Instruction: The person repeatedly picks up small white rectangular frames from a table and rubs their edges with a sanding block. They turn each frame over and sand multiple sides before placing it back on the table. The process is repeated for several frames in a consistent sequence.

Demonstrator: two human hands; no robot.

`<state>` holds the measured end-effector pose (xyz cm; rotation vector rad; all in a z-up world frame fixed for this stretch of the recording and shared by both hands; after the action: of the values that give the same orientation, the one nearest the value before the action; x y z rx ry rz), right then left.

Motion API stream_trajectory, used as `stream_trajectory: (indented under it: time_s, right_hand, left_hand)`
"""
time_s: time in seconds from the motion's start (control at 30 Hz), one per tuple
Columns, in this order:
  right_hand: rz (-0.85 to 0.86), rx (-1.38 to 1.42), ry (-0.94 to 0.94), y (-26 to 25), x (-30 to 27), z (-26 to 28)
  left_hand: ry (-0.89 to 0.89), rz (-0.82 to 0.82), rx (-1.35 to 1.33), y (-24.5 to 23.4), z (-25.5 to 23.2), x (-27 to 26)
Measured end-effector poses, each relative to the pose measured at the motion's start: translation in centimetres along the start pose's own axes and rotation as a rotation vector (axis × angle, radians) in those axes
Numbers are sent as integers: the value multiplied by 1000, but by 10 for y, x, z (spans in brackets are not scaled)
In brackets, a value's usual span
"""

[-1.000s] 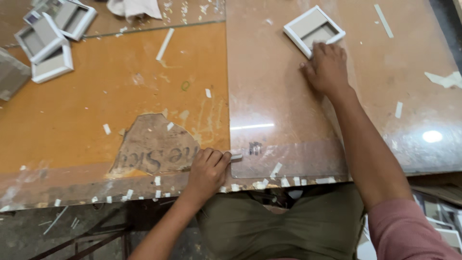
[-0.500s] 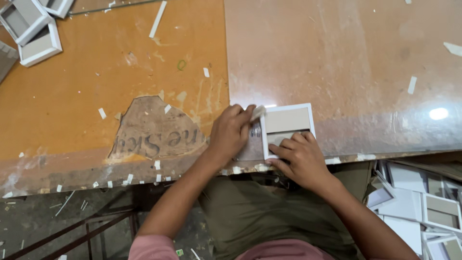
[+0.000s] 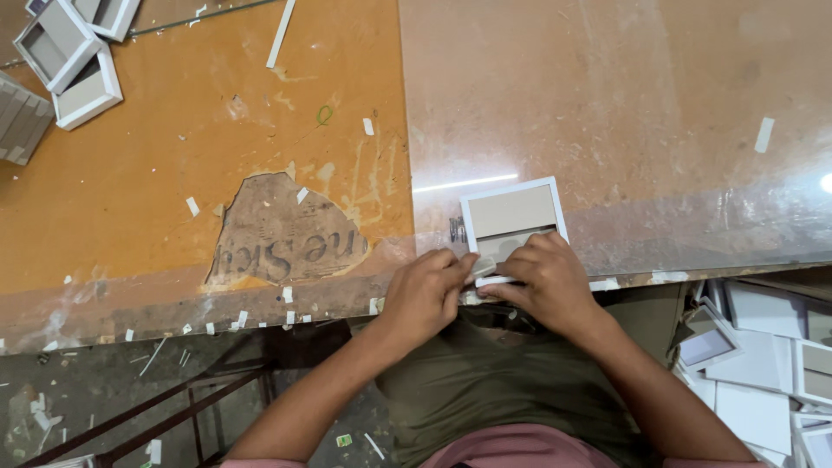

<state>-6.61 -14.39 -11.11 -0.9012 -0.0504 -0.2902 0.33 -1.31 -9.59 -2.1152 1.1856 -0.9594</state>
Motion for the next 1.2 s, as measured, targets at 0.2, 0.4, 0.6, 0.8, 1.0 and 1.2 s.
stream_trajectory:
  time_s: [0.2,0.4,0.6,0.8,1.0,1.2]
  right_hand:
    - [49,33,18,6,3,-10]
    - [20,104,39,-9,3,-12]
    - [52,-249,-241,-31,4,10]
    - [75,-319,-258,-51,1,10]
    - [184,-73,-198,-35,2,-10]
    - [204,-22,-135,-32,1,-27]
  left_hand:
    - [-44,-35,220,-10,26,30]
    - [19,-22,134,2,-7,9]
    - [0,13,-77,-11,-25,-26]
    - [103,-91,175,-30,9,33]
    - [161,-79,248,-2,41,73]
    - [213,146,119,6,1,23]
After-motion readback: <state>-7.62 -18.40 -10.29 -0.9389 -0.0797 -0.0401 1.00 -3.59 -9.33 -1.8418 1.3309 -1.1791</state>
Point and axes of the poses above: each hand's wrist, its own x-axis towards the middle knuckle, its own y-axis out of the palm, z = x × y, the point moved 9 cm from there along x, towards the middle knuckle, and after that the axes turned 13 degrees about y, right-handed, at the moved point
